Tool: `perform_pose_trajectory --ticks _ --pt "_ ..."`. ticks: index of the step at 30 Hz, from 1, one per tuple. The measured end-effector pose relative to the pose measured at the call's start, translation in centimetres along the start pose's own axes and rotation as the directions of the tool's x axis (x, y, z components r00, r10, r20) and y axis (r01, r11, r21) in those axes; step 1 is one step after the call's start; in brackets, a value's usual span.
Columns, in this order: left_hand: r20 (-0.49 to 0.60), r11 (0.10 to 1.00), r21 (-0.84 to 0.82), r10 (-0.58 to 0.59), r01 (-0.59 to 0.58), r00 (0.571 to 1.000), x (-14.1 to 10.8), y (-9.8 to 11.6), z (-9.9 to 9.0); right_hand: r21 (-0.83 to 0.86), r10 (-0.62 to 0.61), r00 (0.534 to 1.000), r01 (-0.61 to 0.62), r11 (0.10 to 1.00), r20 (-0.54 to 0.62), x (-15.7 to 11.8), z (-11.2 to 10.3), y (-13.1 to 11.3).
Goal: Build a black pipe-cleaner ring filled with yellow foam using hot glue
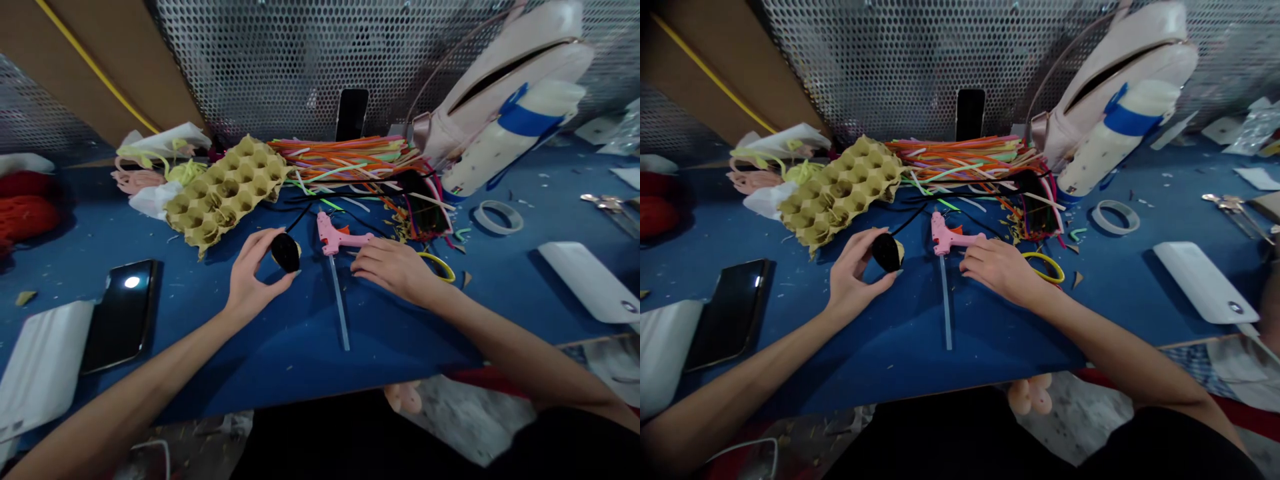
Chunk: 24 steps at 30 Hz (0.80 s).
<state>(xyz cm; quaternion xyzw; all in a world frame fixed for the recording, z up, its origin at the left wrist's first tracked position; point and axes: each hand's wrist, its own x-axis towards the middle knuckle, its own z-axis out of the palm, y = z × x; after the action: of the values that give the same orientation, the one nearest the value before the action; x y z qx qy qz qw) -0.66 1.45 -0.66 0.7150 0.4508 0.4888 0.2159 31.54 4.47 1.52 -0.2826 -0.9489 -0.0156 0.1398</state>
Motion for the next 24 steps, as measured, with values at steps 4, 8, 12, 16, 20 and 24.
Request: perform_pose_trajectory --ticks 4,8,12,16,20,24 --pt "0.004 1.0 -0.007 0.01 -0.01 1.0 0.0 0.1 0.1 -0.009 -0.027 1.0 0.027 1.0 -0.002 0.0 0.2 0.0" --pt "0.006 1.0 -0.009 0.028 -0.027 1.0 0.0 0.0 0.1 -0.027 -0.06 0.997 0.059 0.998 -0.04 0.1 0.3 -0.4" --pt "0.004 0.999 -0.002 0.035 -0.035 0.999 0.0 -0.1 0.1 0.013 -0.103 0.99 0.105 0.994 -0.091 0.1 0.2 -1.2" --pt "0.013 0.999 0.007 0.037 -0.037 0.999 0.0 -0.1 0.1 0.016 -0.099 0.989 0.102 0.995 -0.112 0.1 -0.1 -1.3" --pt "0.021 0.999 0.009 0.034 -0.035 0.999 0.0 0.0 0.0 -0.017 -0.045 0.995 0.044 0.999 -0.094 -0.1 -0.3 -0.7" --pt "0.019 1.0 -0.004 0.03 -0.03 0.999 0.0 -0.1 0.0 0.007 -0.043 0.998 0.043 0.999 -0.048 -0.1 -0.3 -0.6"
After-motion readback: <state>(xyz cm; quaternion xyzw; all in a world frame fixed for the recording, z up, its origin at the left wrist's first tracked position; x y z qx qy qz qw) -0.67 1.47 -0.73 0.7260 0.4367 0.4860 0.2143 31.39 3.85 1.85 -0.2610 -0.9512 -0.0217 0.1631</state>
